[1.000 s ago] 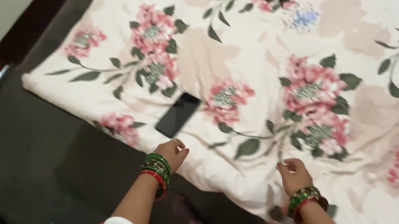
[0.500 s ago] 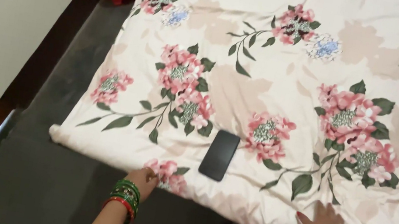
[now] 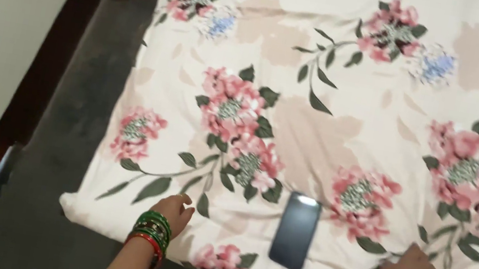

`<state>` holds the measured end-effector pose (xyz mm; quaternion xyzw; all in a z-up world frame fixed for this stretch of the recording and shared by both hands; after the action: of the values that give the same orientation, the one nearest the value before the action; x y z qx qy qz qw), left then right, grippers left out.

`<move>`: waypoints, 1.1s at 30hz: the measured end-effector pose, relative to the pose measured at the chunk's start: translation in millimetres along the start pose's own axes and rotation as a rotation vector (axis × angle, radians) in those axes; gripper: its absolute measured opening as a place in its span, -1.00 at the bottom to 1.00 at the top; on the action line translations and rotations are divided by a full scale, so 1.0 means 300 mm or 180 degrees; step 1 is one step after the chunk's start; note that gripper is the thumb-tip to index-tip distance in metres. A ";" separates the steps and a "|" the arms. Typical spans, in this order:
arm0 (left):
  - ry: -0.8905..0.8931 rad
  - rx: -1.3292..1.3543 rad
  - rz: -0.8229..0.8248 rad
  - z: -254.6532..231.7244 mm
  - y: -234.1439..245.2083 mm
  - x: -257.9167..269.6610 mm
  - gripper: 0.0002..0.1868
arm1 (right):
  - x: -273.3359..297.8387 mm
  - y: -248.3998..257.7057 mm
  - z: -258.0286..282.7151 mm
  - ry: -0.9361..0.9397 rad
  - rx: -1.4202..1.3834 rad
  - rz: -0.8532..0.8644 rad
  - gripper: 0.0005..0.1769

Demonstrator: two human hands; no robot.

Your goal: The person spreads a floral-patterned sheet over a bed, smooths it, and tucks the edges under the mattress. A pillow with a daisy pattern is visible on the bed. The person uses both hands to adjust and secure the sheet.

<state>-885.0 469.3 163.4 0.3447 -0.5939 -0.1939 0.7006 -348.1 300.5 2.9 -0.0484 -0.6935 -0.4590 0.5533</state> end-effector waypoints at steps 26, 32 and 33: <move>-0.2000 0.0900 -0.0047 -0.149 0.855 -0.039 -0.57 | 1.045 -0.113 0.796 0.1017 -0.2322 -0.2580 -0.28; -0.2345 0.2665 0.0893 -0.245 0.882 -0.139 -0.50 | 1.471 -0.054 0.852 0.1086 -0.2206 -0.2990 -0.20; -0.2422 0.2590 0.0962 -0.216 0.874 -0.128 -0.50 | 1.535 -0.082 0.850 0.0979 -0.2242 -0.3050 -0.20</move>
<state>-867.0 691.8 320.0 0.4038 -0.8735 0.0421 0.2686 -722.9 259.4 370.9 0.1556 -0.3570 -0.8599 0.3300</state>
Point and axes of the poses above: each hand's wrist, its own x-axis away from the middle knuckle, its own y-axis out of the back of the hand, z = x × y, the point moved 2 cm from there along -x, towards the middle knuckle, and after that the axes turned 10 degrees about y, right-handed, at the moved point
